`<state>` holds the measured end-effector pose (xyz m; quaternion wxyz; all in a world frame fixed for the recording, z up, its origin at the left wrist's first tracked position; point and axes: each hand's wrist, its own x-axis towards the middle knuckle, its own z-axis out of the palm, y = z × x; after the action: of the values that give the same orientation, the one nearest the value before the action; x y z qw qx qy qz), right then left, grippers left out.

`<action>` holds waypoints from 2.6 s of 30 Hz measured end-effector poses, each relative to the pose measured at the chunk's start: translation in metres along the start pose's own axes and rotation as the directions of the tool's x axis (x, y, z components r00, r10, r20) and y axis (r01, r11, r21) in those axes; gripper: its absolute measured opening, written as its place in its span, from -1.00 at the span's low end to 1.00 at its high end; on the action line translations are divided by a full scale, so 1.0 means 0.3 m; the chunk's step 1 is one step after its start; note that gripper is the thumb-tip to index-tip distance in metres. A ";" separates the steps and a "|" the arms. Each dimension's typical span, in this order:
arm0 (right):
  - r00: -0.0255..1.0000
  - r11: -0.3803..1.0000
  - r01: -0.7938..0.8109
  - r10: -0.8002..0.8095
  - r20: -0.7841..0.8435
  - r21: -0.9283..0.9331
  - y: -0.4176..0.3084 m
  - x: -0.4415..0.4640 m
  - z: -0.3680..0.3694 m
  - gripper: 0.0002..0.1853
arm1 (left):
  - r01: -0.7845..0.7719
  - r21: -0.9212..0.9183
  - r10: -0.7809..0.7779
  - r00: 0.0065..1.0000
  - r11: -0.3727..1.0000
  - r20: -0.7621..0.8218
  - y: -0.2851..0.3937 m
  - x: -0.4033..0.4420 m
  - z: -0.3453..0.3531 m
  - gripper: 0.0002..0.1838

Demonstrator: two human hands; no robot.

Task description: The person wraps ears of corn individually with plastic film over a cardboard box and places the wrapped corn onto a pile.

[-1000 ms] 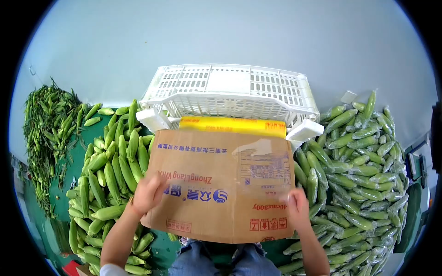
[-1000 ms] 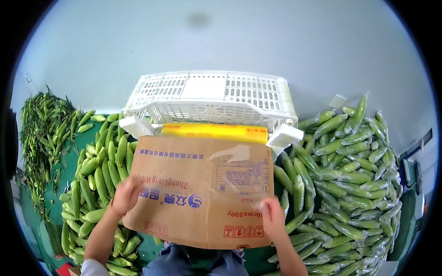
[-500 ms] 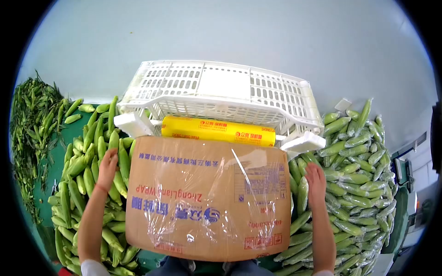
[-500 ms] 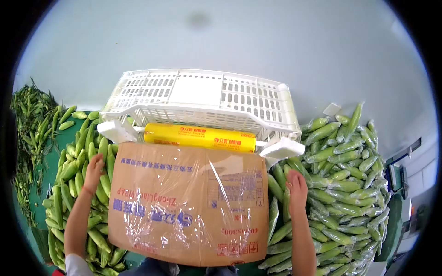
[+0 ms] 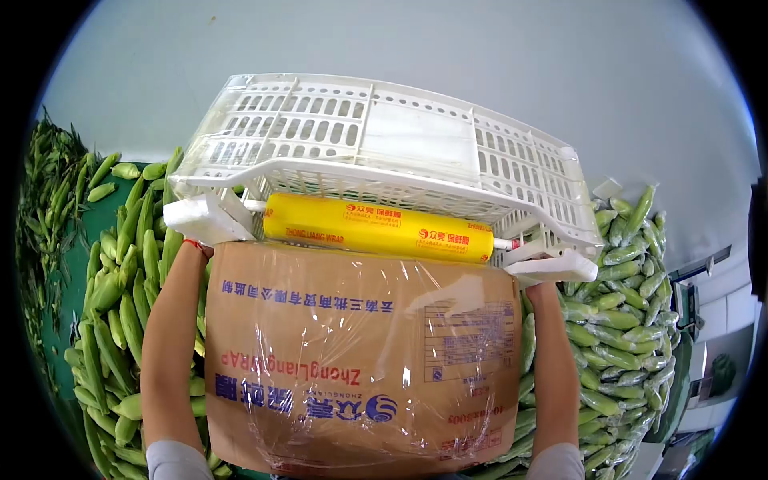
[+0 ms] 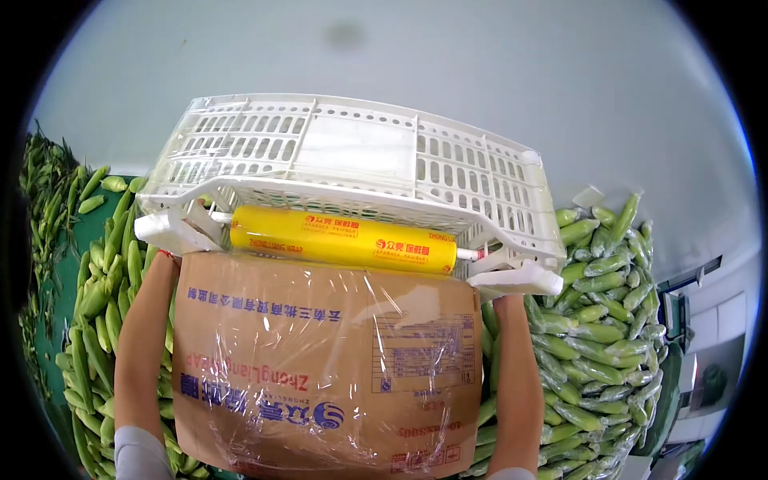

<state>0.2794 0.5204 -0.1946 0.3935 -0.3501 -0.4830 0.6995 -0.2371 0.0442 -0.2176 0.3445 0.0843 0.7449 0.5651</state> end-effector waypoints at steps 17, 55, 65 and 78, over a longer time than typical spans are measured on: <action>0.996 0.996 0.059 -0.054 0.073 -0.067 0.026 0.041 0.033 -0.56 | 0.035 -0.029 -0.034 0.999 0.999 0.022 -0.007 0.013 0.025 -0.55; 0.980 0.840 -0.082 0.165 0.108 -0.537 -0.150 -1.119 0.034 -0.38 | -0.119 -0.081 0.111 0.989 0.990 -0.094 -0.183 -1.364 0.143 -0.51; 0.993 0.888 -0.094 0.113 0.015 -0.450 -0.070 -1.183 0.032 -0.48 | -0.227 0.274 0.321 0.872 0.934 -0.371 -0.185 -1.343 0.242 -0.53; 0.999 0.763 0.037 -0.013 0.042 -0.645 -0.077 -1.145 0.002 -0.59 | -0.176 0.405 0.353 0.836 0.897 -0.419 -0.200 -1.338 0.285 -0.56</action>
<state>0.4367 0.2201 -0.1348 0.2501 -0.4452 -0.7054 0.4915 0.1313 -0.1164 -0.1143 0.0444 0.1047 0.8759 0.4689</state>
